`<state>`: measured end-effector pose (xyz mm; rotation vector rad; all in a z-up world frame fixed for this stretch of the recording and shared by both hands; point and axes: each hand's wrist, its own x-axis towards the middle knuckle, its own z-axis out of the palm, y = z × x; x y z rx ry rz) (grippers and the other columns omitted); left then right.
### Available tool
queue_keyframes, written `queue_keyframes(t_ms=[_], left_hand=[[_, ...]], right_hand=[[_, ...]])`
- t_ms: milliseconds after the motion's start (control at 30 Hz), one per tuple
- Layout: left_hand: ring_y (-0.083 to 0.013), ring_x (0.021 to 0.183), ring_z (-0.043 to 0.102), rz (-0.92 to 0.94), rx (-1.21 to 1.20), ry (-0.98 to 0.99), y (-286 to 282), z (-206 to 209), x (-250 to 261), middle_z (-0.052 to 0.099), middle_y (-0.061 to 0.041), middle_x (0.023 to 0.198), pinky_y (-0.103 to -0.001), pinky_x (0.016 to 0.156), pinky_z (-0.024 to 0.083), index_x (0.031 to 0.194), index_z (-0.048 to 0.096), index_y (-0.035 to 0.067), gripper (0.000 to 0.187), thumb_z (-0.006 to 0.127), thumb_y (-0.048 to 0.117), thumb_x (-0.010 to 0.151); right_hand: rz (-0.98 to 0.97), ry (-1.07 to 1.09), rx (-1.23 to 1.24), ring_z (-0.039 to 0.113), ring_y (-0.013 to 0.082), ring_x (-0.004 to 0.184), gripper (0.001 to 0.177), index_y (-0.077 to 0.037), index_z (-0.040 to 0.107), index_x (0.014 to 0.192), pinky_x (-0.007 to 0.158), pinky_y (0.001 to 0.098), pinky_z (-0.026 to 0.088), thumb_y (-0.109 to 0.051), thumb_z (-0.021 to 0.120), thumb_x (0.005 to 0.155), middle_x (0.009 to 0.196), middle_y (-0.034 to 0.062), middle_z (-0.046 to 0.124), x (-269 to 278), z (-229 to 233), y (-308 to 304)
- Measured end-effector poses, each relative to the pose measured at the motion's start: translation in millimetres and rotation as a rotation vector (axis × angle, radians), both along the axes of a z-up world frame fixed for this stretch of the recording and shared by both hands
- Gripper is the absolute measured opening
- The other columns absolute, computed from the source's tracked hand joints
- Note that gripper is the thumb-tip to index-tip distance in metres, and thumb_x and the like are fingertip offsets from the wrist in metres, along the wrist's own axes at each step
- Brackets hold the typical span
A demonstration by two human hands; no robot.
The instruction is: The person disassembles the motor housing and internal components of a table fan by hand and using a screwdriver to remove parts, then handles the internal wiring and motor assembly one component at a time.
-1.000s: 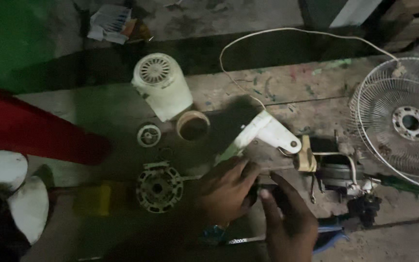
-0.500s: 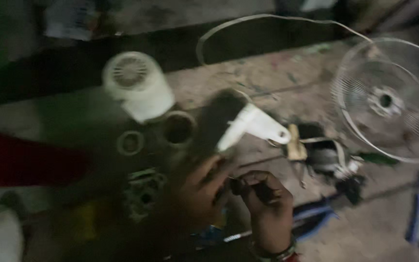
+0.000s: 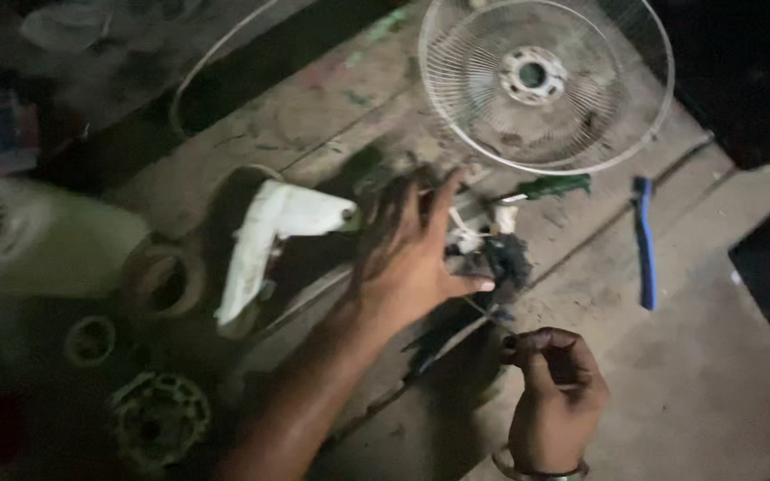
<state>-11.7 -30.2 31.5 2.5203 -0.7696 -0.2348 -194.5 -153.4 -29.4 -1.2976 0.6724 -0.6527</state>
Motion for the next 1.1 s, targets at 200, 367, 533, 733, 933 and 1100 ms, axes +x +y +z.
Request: queue_keyframes(t_ms=[200,367,533,733,933,1100], left_hand=[[-0.051,0.142,0.034,0.035,-0.01,0.18,-11.8,-10.1,9.9,0.021,-0.033,0.159,-0.063,0.112,0.032,0.158,0.013,0.013,0.134,0.089,0.067,0.062],[-0.0518,0.138,0.041,0.007,0.041,0.164,-8.7,-10.9,17.5,0.026,-0.03,0.161,-0.063,0.106,0.04,0.161,0.015,0.016,0.127,0.085,0.065,0.067],[-0.0433,0.121,0.061,0.016,0.152,0.068,-17.3,-8.6,32.6,0.055,-0.024,0.141,-0.062,0.103,0.045,0.154,0.036,0.015,0.111,0.085,0.064,0.067],[-0.0288,0.101,0.076,0.012,-0.131,0.205,-10.7,-7.7,71.5,0.075,-0.018,0.113,-0.047,0.091,0.058,0.138,0.054,0.001,0.087,0.078,0.06,0.078],[-0.0278,0.097,0.075,-0.01,-0.194,0.109,-15.1,-16.1,100.7,0.076,-0.018,0.109,-0.041,0.085,0.057,0.123,0.069,0.0,0.067,0.078,0.052,0.082],[-0.0263,0.101,0.075,-0.084,-0.323,0.089,-11.5,-23.2,103.7,0.076,-0.017,0.109,-0.039,0.089,0.056,0.119,0.071,-0.001,0.062,0.079,0.049,0.084]], right_hand=[[-0.021,0.035,0.002,0.068,0.0182,0.088,0.01,0.005,0.064,0.101,0.084,0.0328,0.057,0.01,0.061,0.092,0.095,0.011,0.069,-20.4,-5.9,-20.3],[0.018,0.082,-0.045,0.067,0.0152,0.085,0.011,0.004,0.066,0.101,0.082,0.0284,0.054,0.009,0.062,0.093,0.094,0.0091,0.072,-29.0,-13.0,-29.9],[0.061,0.099,-0.022,0.068,0.0135,0.086,0.009,0.003,0.066,0.1,0.082,0.026,0.054,0.007,0.066,0.091,0.092,0.0074,0.071,-25.8,-12.0,-27.2],[0.079,0.132,-0.073,0.067,0.0099,0.086,0.007,0.002,0.069,0.098,0.081,0.0244,0.053,0.001,0.072,0.091,0.091,0.005,0.073,-4.4,0.0,-12.7],[0.036,0.212,-0.198,0.068,0.0066,0.078,0.015,-0.001,0.076,0.104,0.067,0.023,0.055,-0.006,0.076,0.089,0.089,0.0022,0.076,36.7,12.6,0.0],[0.016,0.215,-0.499,0.069,0.0106,0.074,0.013,-0.002,0.078,0.103,0.069,0.0249,0.055,-0.007,0.076,0.091,0.087,0.0074,0.076,54.8,23.8,-7.3]])
